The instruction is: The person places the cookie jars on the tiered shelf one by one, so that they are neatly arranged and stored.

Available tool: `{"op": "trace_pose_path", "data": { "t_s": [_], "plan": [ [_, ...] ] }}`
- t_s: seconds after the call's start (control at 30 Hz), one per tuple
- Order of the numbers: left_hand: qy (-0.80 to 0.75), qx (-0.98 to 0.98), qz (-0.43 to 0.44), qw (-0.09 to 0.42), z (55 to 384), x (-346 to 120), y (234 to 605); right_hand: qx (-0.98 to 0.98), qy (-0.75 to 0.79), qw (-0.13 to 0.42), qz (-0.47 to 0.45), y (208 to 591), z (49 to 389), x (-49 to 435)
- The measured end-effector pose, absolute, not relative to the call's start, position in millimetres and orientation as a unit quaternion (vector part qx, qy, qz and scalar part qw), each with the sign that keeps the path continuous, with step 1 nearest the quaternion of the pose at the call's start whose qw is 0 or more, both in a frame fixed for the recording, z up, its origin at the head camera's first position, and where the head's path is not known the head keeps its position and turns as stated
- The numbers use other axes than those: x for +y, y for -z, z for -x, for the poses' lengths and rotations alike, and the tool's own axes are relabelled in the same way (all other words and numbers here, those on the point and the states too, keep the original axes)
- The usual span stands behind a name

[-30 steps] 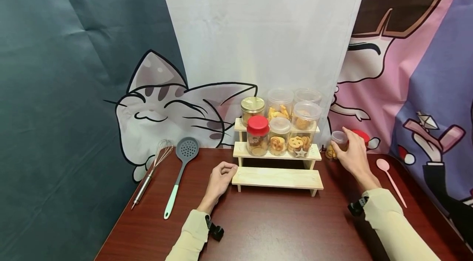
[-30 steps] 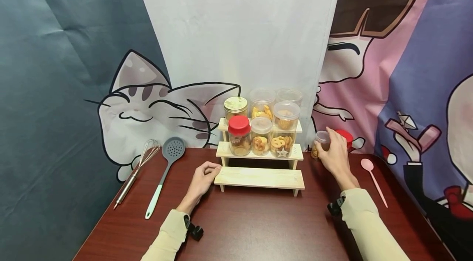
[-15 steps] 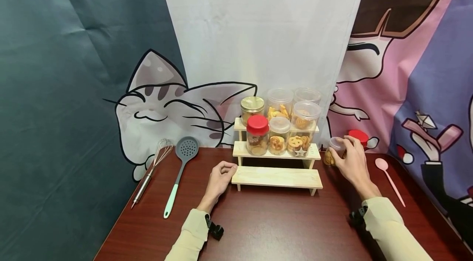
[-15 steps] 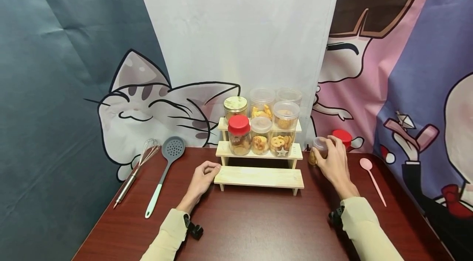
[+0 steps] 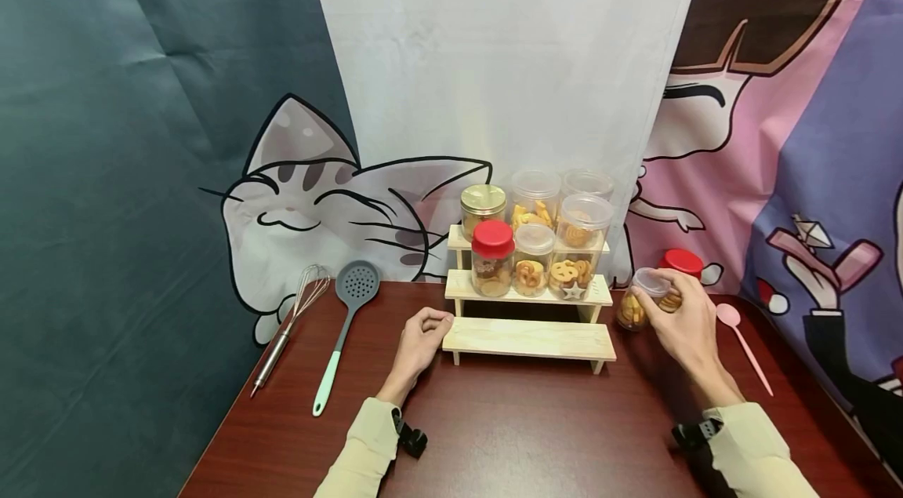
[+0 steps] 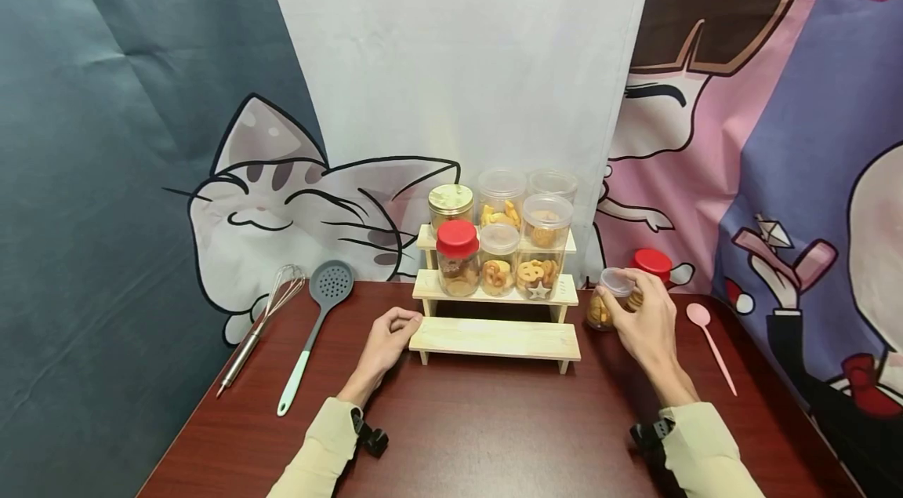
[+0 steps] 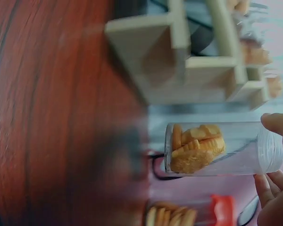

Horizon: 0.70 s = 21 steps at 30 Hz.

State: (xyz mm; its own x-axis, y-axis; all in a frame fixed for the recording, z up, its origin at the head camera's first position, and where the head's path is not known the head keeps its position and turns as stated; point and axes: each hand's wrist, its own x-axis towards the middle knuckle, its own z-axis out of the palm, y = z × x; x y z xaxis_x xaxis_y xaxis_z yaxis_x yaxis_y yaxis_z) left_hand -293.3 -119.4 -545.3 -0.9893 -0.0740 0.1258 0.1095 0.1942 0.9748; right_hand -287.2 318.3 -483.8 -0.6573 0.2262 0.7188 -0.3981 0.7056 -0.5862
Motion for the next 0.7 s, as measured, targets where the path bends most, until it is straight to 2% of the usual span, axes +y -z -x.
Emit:
{"op": "trace_pose_path", "data": {
  "t_s": [0.3,0.5,0.7],
  "plan": [
    [0.646,-0.760,0.016,0.071,277,-116,522,-0.814,-0.400,0.415,-0.075,462,263,297],
    [0.645,-0.761,0.014,0.076,278,-115,523,-0.800,-0.402,0.427,-0.130,455,253,274],
    [0.646,-0.759,0.016,0.076,278,-115,523,-0.792,-0.412,0.415,-0.176,450,248,248]
  ]
}}
